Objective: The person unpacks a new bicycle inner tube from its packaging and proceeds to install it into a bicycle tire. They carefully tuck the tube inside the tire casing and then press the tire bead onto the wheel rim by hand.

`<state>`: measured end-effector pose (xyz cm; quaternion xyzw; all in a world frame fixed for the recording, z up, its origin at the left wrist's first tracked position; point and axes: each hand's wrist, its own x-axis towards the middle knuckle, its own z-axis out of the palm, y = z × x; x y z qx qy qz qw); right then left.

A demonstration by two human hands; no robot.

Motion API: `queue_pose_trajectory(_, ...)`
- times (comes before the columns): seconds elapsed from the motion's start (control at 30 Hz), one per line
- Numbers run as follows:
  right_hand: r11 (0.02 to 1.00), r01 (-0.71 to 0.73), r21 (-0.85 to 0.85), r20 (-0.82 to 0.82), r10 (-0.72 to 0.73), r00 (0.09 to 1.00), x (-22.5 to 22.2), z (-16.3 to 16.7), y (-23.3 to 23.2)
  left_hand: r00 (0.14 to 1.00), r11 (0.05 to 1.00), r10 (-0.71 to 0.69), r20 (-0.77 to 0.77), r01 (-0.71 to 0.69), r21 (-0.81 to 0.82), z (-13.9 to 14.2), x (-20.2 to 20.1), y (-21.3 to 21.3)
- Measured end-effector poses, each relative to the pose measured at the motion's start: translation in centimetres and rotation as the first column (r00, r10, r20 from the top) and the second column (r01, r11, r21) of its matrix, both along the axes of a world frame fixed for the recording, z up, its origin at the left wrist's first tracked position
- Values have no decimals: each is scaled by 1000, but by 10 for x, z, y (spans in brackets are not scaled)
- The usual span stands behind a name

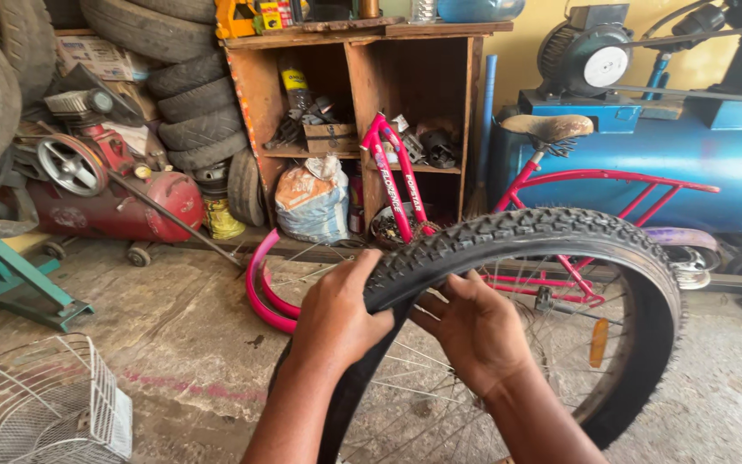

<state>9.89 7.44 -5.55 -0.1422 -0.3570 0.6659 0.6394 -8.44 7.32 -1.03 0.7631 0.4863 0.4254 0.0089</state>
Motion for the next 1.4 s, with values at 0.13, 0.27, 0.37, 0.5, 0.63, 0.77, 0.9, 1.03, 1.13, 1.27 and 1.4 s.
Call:
queue_pose_trajectory(0.13, 992, -64, 106, -65, 72, 995, 2, 7, 1, 999, 989, -9, -46, 2, -146, 9, 3, -7)
queue_pose_trajectory(0.27, 995, -82, 56, 13, 82, 997, 14, 11, 0, 990, 977, -135, 29, 137, -160, 1, -9, 4)
queue_pose_trajectory(0.37, 997, 34, -67, 146, -24, 989, 28, 9, 1, 963, 950, -170, 208, 216, -227, -20, -37, 19)
queue_pose_trajectory(0.5, 923, 349, -164, 417, -256, 872, 47, -12, -3, 941, 927, -58, 333, 175, -332, -62, -73, 32)
queue_pose_trajectory(0.63, 874, 432, -224, 730, -143, 668, 60, -27, -10, 925, 941, -28, 379, 152, -301, -77, -69, 54)
queue_pose_trajectory(0.77, 896, 411, -169, 679, -196, 707, 62, -22, -16, 930, 952, 44, 364, 71, -296, -76, -42, 74)
queue_pose_trajectory(0.9, 919, 373, -127, 552, -246, 796, 58, -8, -22, 834, 912, 197, 516, 38, -409, -87, -31, 86)
queue_pose_trajectory(1.03, 892, 426, -152, 555, -280, 784, 59, 7, -18, 600, 850, 360, 715, 105, -516, -114, -33, 87)
queue_pose_trajectory(1.13, 851, 502, -155, 541, -352, 763, 63, 12, -15, 531, 791, 563, 633, -124, -600, -141, -35, 72)
queue_pose_trajectory(1.27, 838, 523, -156, 596, -342, 726, 76, 0, -22, 470, 698, 680, 563, -178, -694, -190, -14, 30)
queue_pose_trajectory(1.4, 812, 557, -174, 724, -278, 631, 97, -24, -25, 422, 698, 666, 615, -62, -714, -239, 18, 1)
